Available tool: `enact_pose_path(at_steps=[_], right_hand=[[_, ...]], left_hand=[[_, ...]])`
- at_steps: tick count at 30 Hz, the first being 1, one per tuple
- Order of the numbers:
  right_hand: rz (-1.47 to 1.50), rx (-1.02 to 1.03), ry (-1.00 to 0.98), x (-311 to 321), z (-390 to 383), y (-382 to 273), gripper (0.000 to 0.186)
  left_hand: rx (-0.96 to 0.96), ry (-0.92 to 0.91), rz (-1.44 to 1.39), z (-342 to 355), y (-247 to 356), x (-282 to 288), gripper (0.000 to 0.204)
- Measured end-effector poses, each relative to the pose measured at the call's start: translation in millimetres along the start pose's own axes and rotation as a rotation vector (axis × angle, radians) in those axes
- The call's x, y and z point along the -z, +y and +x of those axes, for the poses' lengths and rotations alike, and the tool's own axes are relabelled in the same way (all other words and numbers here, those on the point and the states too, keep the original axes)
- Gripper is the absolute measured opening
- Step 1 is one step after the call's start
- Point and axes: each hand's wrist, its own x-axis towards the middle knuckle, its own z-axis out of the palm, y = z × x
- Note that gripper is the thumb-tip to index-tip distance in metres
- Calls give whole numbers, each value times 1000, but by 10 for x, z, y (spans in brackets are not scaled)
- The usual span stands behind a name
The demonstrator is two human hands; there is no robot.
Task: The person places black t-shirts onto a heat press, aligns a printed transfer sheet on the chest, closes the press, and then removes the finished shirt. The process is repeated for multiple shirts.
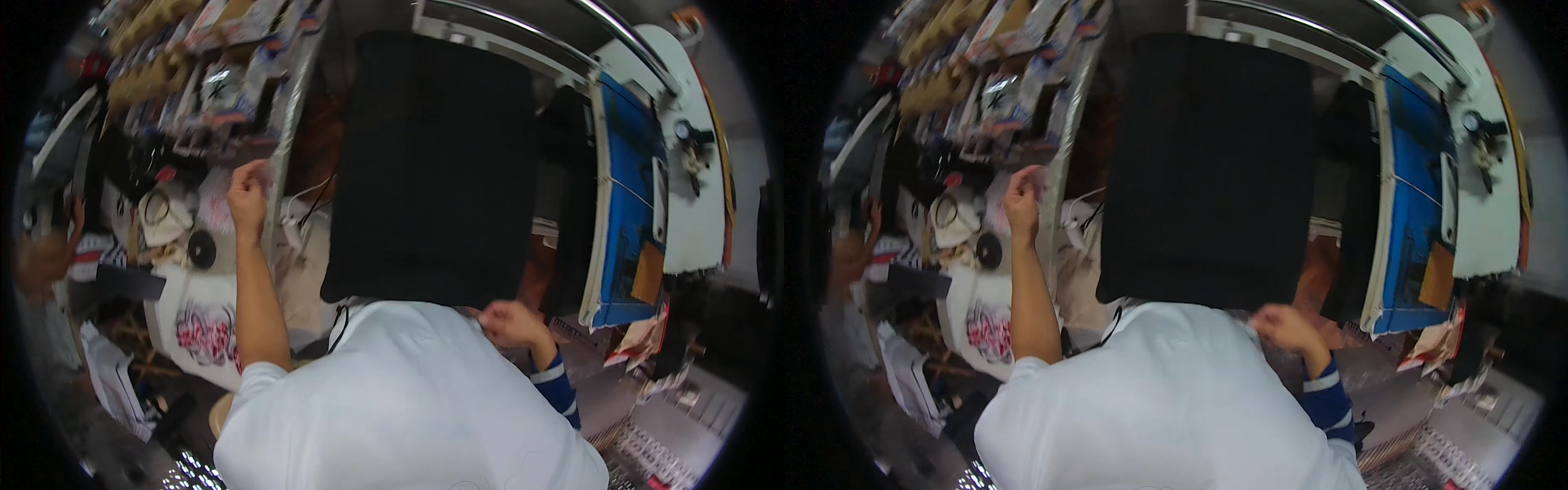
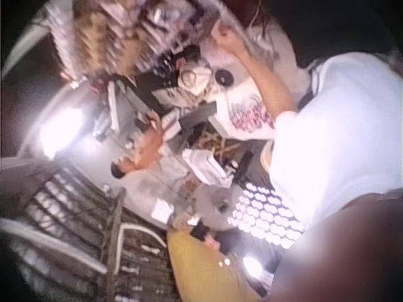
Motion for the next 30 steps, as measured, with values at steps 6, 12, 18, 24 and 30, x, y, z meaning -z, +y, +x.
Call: enact_pose_path(at_steps=[6,12,18,24,30], right_hand=[[197,605,449,-115,799,-1006,18],[255,501,461,358,1037,-997,14],[-27,570,867,1568,1733,-1335,20],[-152,590,962,2269,2269,-2058,23],[-265,536,994,2341,2532,-2112,23]], left_hand=[[-168,-983,157,-704,1470,-1919,55],[-206,-998,159,-674,1307,-2576,49],[-715,-566,503,292,882,-3291,28],[-863,-505,616,1524,603,-4278,36],[-565,-832,920,1756,763,-5090,40]])
